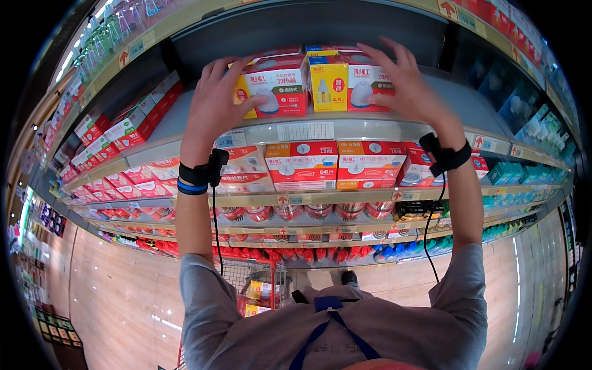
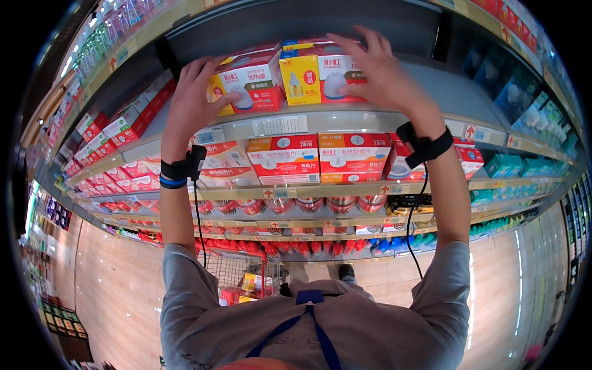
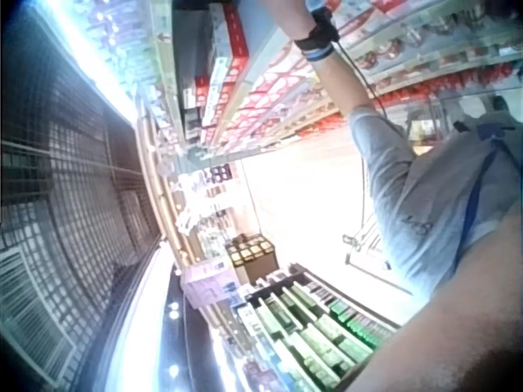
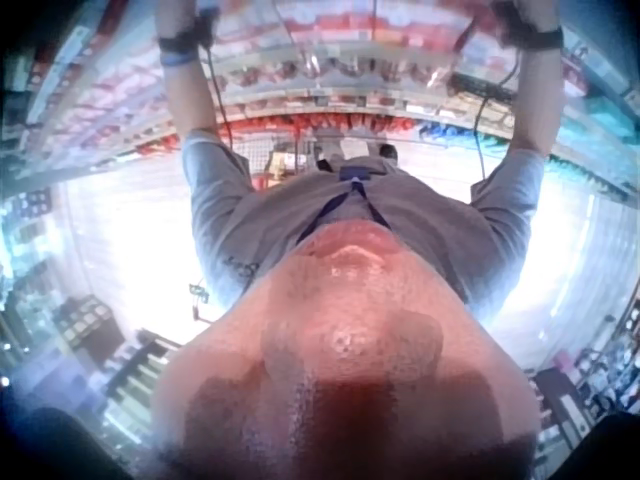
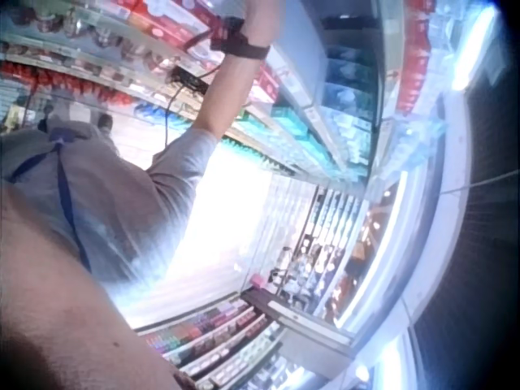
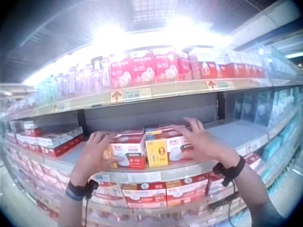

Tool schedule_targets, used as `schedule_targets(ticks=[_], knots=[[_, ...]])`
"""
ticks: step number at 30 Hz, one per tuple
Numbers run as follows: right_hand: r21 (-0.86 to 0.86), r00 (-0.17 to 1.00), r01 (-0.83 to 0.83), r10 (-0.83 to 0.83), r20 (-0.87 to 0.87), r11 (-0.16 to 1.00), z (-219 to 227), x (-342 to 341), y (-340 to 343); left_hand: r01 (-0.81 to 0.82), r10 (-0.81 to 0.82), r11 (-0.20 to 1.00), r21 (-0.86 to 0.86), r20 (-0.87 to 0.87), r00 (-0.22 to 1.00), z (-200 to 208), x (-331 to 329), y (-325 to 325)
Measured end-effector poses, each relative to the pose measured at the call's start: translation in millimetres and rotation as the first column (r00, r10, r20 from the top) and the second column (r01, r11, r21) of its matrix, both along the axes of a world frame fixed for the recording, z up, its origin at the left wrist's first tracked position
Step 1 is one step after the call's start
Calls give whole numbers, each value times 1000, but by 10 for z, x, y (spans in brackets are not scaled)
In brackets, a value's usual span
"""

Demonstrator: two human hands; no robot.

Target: The person wipes a shelf with a blue cloth, then repeatedly picks up boxes of mosquito repellent from a shopping cart and places them onto the shelf. The person also handles blister-packed mosquito repellent devices, placing them on the shelf and into the cart.

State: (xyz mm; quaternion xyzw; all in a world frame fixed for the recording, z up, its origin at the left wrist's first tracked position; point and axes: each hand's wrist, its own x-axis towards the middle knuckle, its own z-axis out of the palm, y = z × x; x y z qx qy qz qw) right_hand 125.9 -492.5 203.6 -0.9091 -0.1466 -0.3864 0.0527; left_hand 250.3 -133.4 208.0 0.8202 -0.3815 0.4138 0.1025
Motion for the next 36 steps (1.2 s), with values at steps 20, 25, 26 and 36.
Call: schedule_targets(ticks=[20,25,26,36], knots=[[-18,875,-26,14,-483,999,423,797,-435,54,5,986,159,-352,936,279,573,-752],[-49,907,28,-46,-419,998,351,825,-425,61,0,992,110,-481,877,243,711,-776],[-41,905,51,-63,-421,998,373,751,-352,82,-21,991,107,-481,876,244,753,-759],[193,817,-576,556,152,794,-755,-571,445,226,-218,973,-39,145,965,-364,-726,-577]])
